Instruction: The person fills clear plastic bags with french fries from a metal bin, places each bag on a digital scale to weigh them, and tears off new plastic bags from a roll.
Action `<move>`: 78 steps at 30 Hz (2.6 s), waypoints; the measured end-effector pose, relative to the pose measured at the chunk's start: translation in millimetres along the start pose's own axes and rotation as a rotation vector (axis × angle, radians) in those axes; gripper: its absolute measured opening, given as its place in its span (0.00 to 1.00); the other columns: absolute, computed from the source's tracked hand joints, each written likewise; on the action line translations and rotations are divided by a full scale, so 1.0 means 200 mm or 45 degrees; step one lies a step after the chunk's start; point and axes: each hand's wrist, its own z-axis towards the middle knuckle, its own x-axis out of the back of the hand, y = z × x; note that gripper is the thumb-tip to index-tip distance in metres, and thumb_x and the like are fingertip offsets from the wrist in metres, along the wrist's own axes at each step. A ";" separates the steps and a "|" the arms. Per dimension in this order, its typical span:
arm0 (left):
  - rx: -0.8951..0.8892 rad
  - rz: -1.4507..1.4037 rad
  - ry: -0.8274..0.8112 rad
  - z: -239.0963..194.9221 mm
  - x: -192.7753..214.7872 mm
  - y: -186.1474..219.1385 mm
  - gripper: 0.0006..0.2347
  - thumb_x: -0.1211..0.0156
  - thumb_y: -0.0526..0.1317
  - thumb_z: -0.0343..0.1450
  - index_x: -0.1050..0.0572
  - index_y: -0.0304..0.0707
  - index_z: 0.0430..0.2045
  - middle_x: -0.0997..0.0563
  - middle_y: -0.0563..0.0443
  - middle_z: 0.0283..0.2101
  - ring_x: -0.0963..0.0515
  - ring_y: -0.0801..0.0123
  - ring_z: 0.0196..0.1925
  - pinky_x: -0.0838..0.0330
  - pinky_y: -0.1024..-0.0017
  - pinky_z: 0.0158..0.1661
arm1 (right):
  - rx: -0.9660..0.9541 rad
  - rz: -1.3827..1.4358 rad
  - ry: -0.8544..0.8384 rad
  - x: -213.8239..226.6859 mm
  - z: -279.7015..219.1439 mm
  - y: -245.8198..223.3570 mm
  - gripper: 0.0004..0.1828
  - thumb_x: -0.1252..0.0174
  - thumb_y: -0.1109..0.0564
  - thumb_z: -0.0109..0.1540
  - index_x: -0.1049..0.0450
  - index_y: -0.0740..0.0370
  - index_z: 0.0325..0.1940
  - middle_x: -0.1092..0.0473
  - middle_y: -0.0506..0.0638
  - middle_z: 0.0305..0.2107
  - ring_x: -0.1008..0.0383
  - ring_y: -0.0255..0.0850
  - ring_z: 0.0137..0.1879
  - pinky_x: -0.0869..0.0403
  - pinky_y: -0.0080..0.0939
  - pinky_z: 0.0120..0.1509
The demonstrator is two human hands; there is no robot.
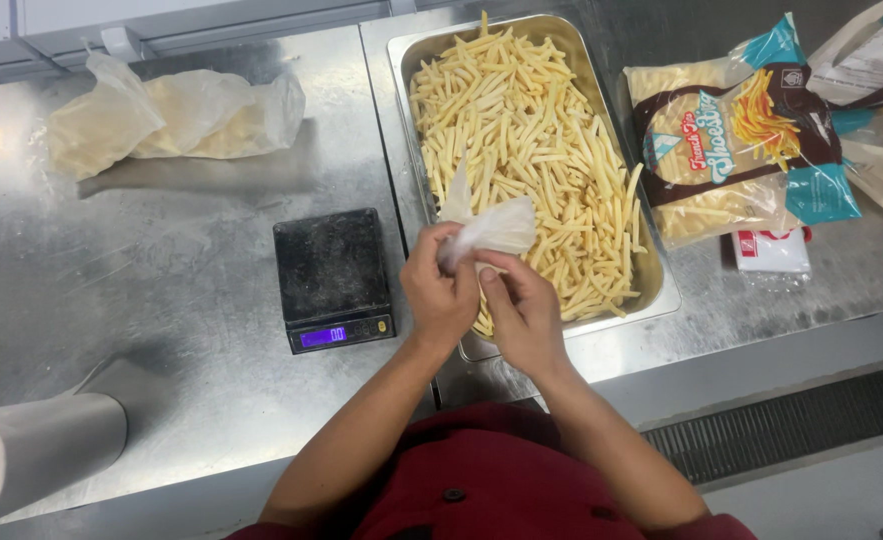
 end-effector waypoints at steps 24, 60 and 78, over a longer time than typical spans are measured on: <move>-0.500 0.966 -0.782 0.26 0.18 -0.23 0.19 0.24 0.39 0.64 0.26 0.61 0.44 0.24 0.63 0.54 0.31 0.65 0.71 0.50 0.46 0.76 | 0.198 -0.796 -0.258 0.39 0.29 -0.17 0.33 0.34 0.58 0.52 0.27 0.64 0.63 0.23 0.59 0.49 0.21 0.50 0.54 0.26 0.48 0.57; 0.444 -0.679 -0.801 0.08 -0.10 -0.35 0.28 0.25 0.34 0.64 0.33 0.32 0.58 0.20 0.50 0.46 0.20 0.73 0.50 0.25 0.72 0.52 | -0.200 -1.335 0.071 0.69 0.60 0.37 0.29 0.31 0.49 0.53 0.29 0.56 0.55 0.24 0.63 0.42 0.25 0.60 0.53 0.29 0.58 0.58; 0.438 -0.427 -1.096 0.19 -0.20 -0.21 0.30 0.21 0.38 0.58 0.27 0.34 0.55 0.17 0.53 0.49 0.17 0.72 0.51 0.24 0.72 0.53 | 0.465 -0.543 -0.090 0.79 0.42 -0.63 0.14 0.31 0.62 0.60 0.28 0.59 0.45 0.23 0.44 0.39 0.22 0.27 0.46 0.22 0.32 0.48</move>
